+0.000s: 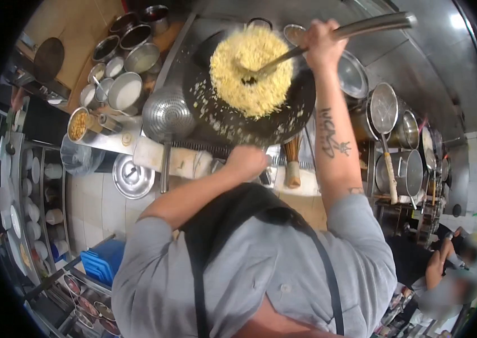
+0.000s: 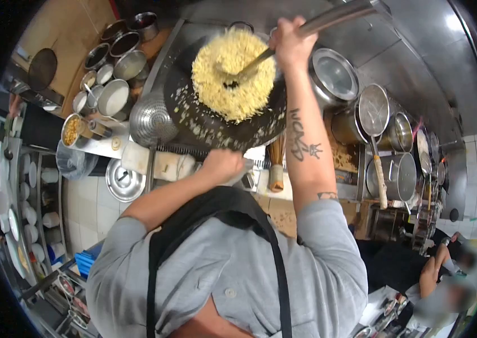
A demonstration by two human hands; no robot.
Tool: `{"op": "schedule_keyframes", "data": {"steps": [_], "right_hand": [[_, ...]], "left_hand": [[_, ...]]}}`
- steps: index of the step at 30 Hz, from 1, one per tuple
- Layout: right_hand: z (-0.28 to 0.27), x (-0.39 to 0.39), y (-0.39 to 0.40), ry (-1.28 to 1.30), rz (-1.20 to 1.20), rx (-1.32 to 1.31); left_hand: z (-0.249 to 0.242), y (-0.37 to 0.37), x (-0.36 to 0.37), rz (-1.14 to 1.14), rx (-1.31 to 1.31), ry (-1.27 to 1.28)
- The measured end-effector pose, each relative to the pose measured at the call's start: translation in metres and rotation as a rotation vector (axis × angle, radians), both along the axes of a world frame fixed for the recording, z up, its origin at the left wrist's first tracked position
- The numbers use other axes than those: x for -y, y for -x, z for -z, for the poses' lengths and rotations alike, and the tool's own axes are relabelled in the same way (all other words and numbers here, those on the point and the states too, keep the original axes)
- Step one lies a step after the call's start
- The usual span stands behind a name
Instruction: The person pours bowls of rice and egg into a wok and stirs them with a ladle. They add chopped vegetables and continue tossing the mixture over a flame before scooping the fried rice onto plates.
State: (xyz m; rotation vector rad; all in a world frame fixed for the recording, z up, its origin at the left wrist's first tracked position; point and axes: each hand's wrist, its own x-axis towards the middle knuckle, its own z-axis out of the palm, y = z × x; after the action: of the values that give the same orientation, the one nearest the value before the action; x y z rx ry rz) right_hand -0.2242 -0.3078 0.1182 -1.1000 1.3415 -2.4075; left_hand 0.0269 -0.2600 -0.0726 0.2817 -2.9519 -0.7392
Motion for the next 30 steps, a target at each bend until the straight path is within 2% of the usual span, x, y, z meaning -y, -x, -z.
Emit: {"op": "schedule_keyframes", "data": {"steps": [1, 2, 3, 5, 6, 7, 8, 9, 10, 11, 13, 15, 16, 17, 19, 20, 21, 22, 25, 26, 27, 28, 29, 30], "right_hand": [[-0.022, -0.011, -0.010, -0.003, 0.033, -0.016], [-0.052, -0.021, -0.021, -0.029, -0.081, 0.039], [-0.071, -0.021, -0.015, -0.135, -0.049, -0.024], [-0.102, -0.019, -0.047, -0.199, -0.035, 0.050], [-0.086, -0.008, -0.028, -0.249, 0.008, -0.008], [-0.085, -0.010, -0.037, -0.457, 0.162, -0.122], [-0.069, 0.002, -0.046, -0.454, 0.244, 0.010], [-0.037, 0.012, -0.023, -0.421, 0.247, 0.010], [-0.027, 0.011, -0.026, -0.301, 0.190, 0.158], [-0.006, 0.006, -0.011, -0.254, 0.104, 0.003], [0.012, -0.006, 0.012, -0.080, -0.002, 0.121], [-0.017, -0.024, 0.003, 0.033, -0.024, 0.145], [-0.028, -0.026, 0.008, 0.106, 0.073, 0.024], [-0.056, -0.035, -0.008, 0.058, 0.102, 0.050], [-0.085, -0.045, -0.033, 0.019, 0.098, -0.113], [-0.083, -0.051, -0.034, 0.049, 0.038, -0.228], [-0.080, -0.055, -0.032, 0.084, -0.026, -0.348], [-0.075, -0.056, -0.033, 0.121, -0.090, -0.466], [-0.025, -0.062, -0.044, -0.017, -0.024, -0.254], [0.010, -0.067, -0.036, -0.230, -0.002, -0.332], [0.045, -0.076, -0.025, -0.440, 0.027, -0.410], [0.074, -0.095, -0.025, -0.516, -0.104, -0.409], [0.095, -0.122, -0.037, -0.596, -0.233, -0.401], [0.101, -0.151, -0.054, -0.654, -0.292, 0.038]], "left_hand": [[-0.002, -0.022, -0.015, 0.019, 0.115, -0.114], [-0.011, -0.028, -0.023, 0.041, 0.228, -0.168], [-0.020, -0.029, -0.025, 0.085, 0.058, -0.129], [-0.041, 0.000, -0.011, 0.055, -0.061, -0.083], [-0.051, 0.020, -0.001, 0.035, -0.110, -0.077], [-0.059, 0.040, 0.013, 0.023, -0.165, -0.060], [-0.051, 0.060, 0.027, 0.030, -0.257, 0.008], [-0.032, 0.073, 0.031, 0.037, -0.342, 0.067], [-0.014, 0.075, 0.029, 0.004, -0.279, 0.050], [0.000, 0.067, 0.025, -0.025, -0.194, 0.055], [0.005, 0.026, 0.010, -0.014, -0.090, 0.097], [0.007, -0.022, -0.014, 0.014, -0.059, 0.042], [0.006, -0.023, -0.016, 0.030, -0.121, 0.036], [0.004, -0.024, -0.019, 0.040, -0.179, 0.026], [-0.007, 0.009, -0.001, -0.002, -0.214, 0.090], [-0.020, 0.027, 0.013, 0.008, -0.119, 0.111], [-0.013, 0.043, 0.025, -0.004, -0.205, 0.151], [-0.038, 0.059, 0.034, -0.025, 0.151, 0.121], [-0.016, 0.037, 0.045, -0.137, -0.459, 0.171], [-0.016, 0.018, 0.040, -0.188, -0.330, -0.008], [0.003, -0.003, 0.035, -0.276, -0.341, -0.113], [0.029, -0.019, 0.032, -0.353, -0.348, -0.217], [0.046, -0.028, 0.031, -0.377, -0.030, -0.421], [0.061, -0.031, 0.029, -0.404, 0.284, -0.628]]}}
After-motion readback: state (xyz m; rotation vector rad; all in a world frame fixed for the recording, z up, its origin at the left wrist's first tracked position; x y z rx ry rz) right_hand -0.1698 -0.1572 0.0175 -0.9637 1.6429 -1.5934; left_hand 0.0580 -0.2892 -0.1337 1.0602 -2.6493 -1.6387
